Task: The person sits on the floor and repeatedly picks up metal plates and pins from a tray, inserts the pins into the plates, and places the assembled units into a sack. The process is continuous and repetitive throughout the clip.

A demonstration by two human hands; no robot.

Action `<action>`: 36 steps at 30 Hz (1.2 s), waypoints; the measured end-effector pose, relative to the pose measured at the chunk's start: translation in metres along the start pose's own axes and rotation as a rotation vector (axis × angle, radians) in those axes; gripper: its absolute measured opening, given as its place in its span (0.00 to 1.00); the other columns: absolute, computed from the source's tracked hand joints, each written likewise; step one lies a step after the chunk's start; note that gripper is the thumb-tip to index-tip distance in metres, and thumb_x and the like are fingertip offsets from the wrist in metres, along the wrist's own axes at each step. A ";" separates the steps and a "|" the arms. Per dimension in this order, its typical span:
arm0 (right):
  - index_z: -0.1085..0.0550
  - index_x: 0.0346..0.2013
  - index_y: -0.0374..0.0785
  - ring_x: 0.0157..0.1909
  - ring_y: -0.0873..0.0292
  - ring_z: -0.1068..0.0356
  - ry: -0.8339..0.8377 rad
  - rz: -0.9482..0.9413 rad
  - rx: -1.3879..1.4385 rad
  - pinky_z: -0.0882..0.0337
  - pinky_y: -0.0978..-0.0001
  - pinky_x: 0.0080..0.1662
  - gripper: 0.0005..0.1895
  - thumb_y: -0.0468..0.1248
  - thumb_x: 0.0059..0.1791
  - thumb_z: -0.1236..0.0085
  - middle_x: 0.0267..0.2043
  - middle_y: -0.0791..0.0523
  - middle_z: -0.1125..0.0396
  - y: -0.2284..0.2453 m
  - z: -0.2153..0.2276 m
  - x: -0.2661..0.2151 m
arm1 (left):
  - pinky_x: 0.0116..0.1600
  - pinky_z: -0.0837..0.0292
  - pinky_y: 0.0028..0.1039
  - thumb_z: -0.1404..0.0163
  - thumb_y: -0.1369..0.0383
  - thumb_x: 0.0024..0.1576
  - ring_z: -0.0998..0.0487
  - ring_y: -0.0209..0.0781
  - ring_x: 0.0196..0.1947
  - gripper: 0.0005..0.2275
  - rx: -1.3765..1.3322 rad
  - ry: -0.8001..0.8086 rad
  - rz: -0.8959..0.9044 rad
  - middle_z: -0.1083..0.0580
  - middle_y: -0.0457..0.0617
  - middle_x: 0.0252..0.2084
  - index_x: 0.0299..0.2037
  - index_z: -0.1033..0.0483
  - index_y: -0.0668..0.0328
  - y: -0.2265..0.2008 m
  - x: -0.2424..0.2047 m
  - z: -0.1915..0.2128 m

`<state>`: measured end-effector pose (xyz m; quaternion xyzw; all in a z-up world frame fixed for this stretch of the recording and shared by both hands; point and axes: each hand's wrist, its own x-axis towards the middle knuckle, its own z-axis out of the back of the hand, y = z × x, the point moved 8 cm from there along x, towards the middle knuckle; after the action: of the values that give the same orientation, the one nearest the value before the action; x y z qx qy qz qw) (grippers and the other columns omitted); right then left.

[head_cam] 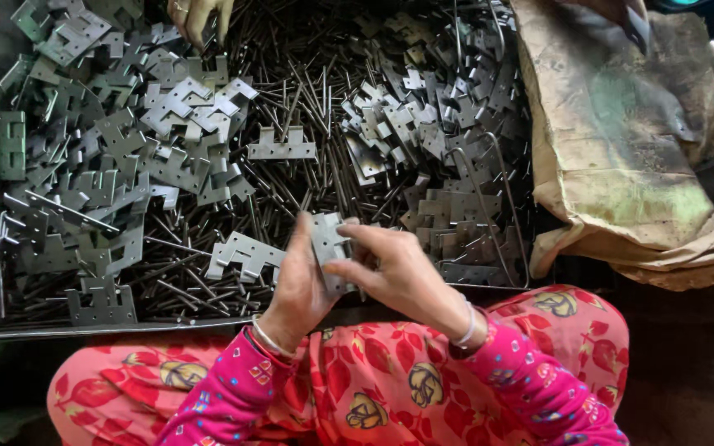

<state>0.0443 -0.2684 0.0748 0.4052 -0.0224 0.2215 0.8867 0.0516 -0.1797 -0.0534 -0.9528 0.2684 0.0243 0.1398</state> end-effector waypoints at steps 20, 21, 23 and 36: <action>0.26 0.50 0.31 0.37 0.71 0.34 -0.113 -0.319 0.531 0.33 0.77 0.38 0.11 0.35 0.55 0.45 0.36 0.61 0.30 -0.091 0.023 0.001 | 0.54 0.34 0.46 0.43 0.68 0.41 0.27 0.53 0.50 0.15 2.625 -0.219 -0.472 0.24 0.48 0.44 0.40 0.20 0.55 -0.100 -0.043 -0.008; 0.26 0.50 0.31 0.36 0.71 0.36 -0.176 -0.298 0.448 0.34 0.76 0.37 0.11 0.35 0.55 0.44 0.36 0.61 0.31 -0.099 0.040 0.002 | 0.54 0.34 0.45 0.42 0.69 0.43 0.27 0.53 0.50 0.13 2.689 -0.241 -0.418 0.24 0.47 0.43 0.39 0.20 0.54 -0.097 -0.040 -0.002; 0.24 0.47 0.30 0.32 0.65 0.38 -0.366 -0.192 -0.056 0.34 0.72 0.36 0.12 0.34 0.52 0.40 0.31 0.56 0.35 -0.113 0.090 0.000 | 0.54 0.34 0.45 0.42 0.70 0.47 0.27 0.51 0.49 0.09 2.817 -0.278 -0.307 0.26 0.46 0.41 0.38 0.20 0.51 -0.090 -0.037 0.009; 0.23 0.40 0.46 0.39 0.57 0.28 -0.820 -0.621 -1.224 0.30 0.52 0.39 0.19 0.56 0.47 0.34 0.38 0.55 0.27 -0.282 0.342 -0.069 | 0.41 0.27 0.45 0.44 0.63 0.60 0.19 0.59 0.37 0.09 2.332 -0.561 -0.210 0.20 0.54 0.37 0.45 0.26 0.54 -0.139 -0.043 -0.005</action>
<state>0.1462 -0.7051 0.0897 -0.1166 -0.3507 -0.2537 0.8939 0.0871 -0.0456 -0.0077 -0.2320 0.0102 -0.0382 0.9719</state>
